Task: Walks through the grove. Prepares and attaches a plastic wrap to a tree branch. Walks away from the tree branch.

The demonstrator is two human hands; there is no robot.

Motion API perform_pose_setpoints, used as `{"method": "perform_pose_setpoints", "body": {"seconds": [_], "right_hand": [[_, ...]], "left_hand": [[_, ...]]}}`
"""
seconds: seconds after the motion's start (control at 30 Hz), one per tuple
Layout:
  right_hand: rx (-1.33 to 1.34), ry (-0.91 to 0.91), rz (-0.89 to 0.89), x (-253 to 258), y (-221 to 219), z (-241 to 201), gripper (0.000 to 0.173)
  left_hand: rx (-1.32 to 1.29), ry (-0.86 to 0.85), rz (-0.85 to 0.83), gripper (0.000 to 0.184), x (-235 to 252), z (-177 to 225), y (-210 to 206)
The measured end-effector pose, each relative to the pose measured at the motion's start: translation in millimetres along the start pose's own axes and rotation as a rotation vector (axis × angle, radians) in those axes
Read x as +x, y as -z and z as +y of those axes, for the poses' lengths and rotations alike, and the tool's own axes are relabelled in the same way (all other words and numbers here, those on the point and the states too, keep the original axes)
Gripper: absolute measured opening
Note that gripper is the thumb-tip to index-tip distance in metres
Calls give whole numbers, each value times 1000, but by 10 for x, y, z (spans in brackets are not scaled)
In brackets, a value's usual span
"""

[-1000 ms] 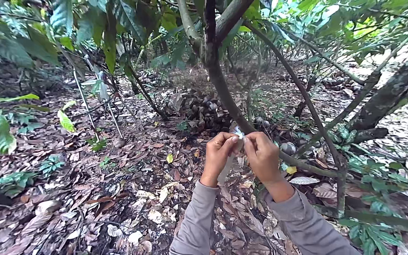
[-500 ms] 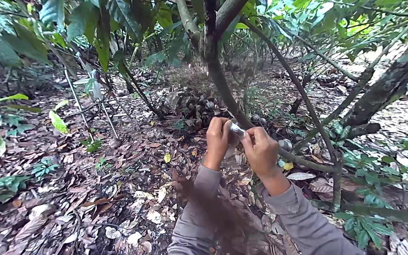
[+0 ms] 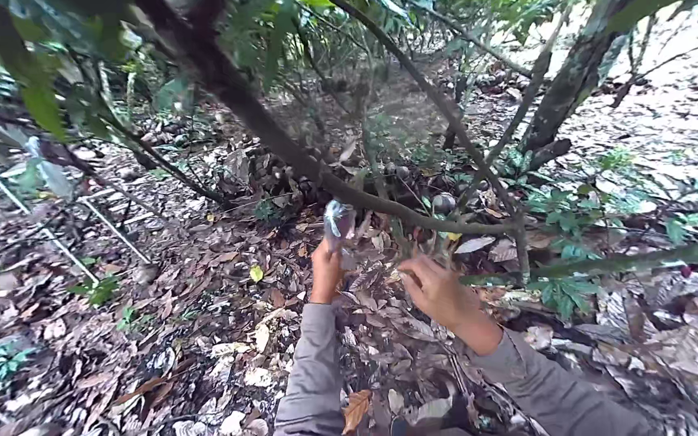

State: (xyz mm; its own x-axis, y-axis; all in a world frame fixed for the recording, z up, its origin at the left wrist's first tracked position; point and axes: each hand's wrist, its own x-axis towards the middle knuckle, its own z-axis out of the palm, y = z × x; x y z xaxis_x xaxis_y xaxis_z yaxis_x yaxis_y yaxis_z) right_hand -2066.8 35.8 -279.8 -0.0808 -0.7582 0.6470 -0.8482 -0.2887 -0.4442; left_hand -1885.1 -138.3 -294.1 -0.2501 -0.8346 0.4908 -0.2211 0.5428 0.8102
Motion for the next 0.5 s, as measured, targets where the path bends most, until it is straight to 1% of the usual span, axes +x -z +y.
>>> {"method": "perform_pose_setpoints", "body": {"seconds": [0.1,0.17,0.23,0.3,0.4,0.5], "right_hand": [[-23,-96,-258,-402,97,83,26],[-25,-163,-456,-663,210,141,29],[-39,-232,-630,-948,333,211,30],[-25,-311,-783,-1271,438,283,30],[69,-376,-890,-1870,545,450,27],[185,-424,-945,-2423,707,532,45]], "left_hand": [[113,54,4,30,-25,-76,51],[175,136,-16,35,-130,-226,113],[177,207,-26,38,-279,-415,170],[229,243,-50,36,-487,-661,242],[354,338,-148,35,-975,-944,335],[348,500,-396,37,-1712,-875,295]]}}
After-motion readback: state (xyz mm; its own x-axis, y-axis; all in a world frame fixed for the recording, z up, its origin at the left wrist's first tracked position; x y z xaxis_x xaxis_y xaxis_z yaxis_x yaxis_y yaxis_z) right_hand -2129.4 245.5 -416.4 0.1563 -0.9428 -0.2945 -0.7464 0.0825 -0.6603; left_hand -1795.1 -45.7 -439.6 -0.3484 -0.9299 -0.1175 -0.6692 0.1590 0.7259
